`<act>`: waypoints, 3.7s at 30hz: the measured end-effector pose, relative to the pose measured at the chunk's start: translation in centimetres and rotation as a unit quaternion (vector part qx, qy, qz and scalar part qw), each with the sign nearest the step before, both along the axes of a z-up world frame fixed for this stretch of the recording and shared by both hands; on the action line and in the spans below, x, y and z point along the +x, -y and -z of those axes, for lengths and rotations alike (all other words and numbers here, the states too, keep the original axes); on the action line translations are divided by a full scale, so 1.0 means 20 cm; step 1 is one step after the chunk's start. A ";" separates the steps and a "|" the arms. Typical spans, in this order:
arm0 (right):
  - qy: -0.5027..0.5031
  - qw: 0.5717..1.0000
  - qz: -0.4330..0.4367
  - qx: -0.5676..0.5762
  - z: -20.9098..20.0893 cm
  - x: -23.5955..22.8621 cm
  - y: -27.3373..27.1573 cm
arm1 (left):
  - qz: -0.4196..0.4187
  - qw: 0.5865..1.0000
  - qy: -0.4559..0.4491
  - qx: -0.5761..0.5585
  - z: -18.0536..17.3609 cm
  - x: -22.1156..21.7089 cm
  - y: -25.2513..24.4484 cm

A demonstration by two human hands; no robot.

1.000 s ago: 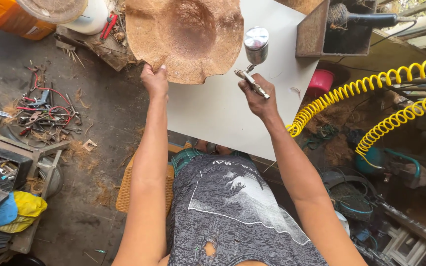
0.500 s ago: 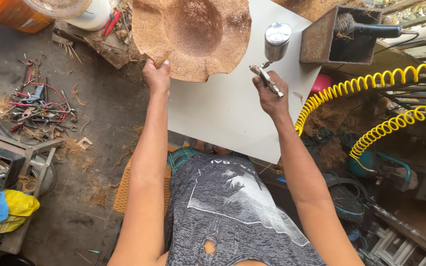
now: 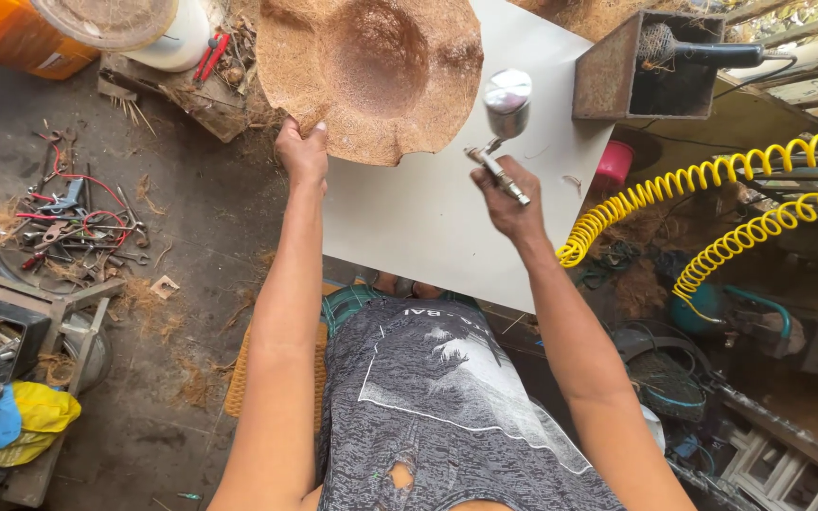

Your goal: Spraying a fiber hat, cleaning a work surface, and inspecting a large circular fiber component.

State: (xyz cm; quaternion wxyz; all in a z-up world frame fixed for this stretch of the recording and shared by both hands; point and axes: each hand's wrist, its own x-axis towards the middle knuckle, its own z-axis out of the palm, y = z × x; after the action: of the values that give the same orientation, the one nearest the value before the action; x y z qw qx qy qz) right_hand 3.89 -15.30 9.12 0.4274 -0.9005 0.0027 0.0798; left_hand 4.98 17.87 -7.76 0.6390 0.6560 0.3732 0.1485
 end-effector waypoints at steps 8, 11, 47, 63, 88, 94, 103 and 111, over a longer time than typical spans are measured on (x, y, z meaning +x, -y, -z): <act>0.043 0.996 0.072 0.000 -0.09 0.14 0.05 | 0.010 1.000 -0.002 -0.004 -0.10 -0.04 0.06; 0.054 0.994 0.091 0.003 -0.17 0.14 0.01 | 0.006 1.000 -0.001 -0.022 -0.03 -0.03 0.08; -0.012 0.990 0.130 0.052 -0.17 -0.22 -0.04 | -0.084 0.922 0.015 -0.378 -0.15 -0.02 0.28; -0.032 0.990 0.122 0.067 -0.10 -0.17 -0.09 | -0.098 0.913 0.037 -0.394 -0.44 0.01 0.39; -0.025 0.992 0.121 0.033 -0.23 -0.01 -0.10 | -0.115 0.904 0.044 -0.410 -0.37 -0.04 0.51; 0.006 0.988 0.150 0.026 -0.13 0.04 0.01 | -0.106 0.902 0.039 -0.416 -0.33 -0.08 0.59; 0.044 0.982 0.177 0.041 -0.16 0.05 0.01 | -0.026 0.913 0.014 -0.406 -0.50 -0.20 0.63; 0.008 0.987 0.151 0.058 -0.15 -0.02 -0.03 | -0.039 0.987 0.045 -0.151 -0.47 0.02 -0.13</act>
State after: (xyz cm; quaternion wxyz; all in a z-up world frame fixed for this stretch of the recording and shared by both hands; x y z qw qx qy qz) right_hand 3.40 -14.78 12.12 0.4862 -0.8641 0.1304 0.0078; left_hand 5.33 20.57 1.59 0.7409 0.5293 0.3871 0.1447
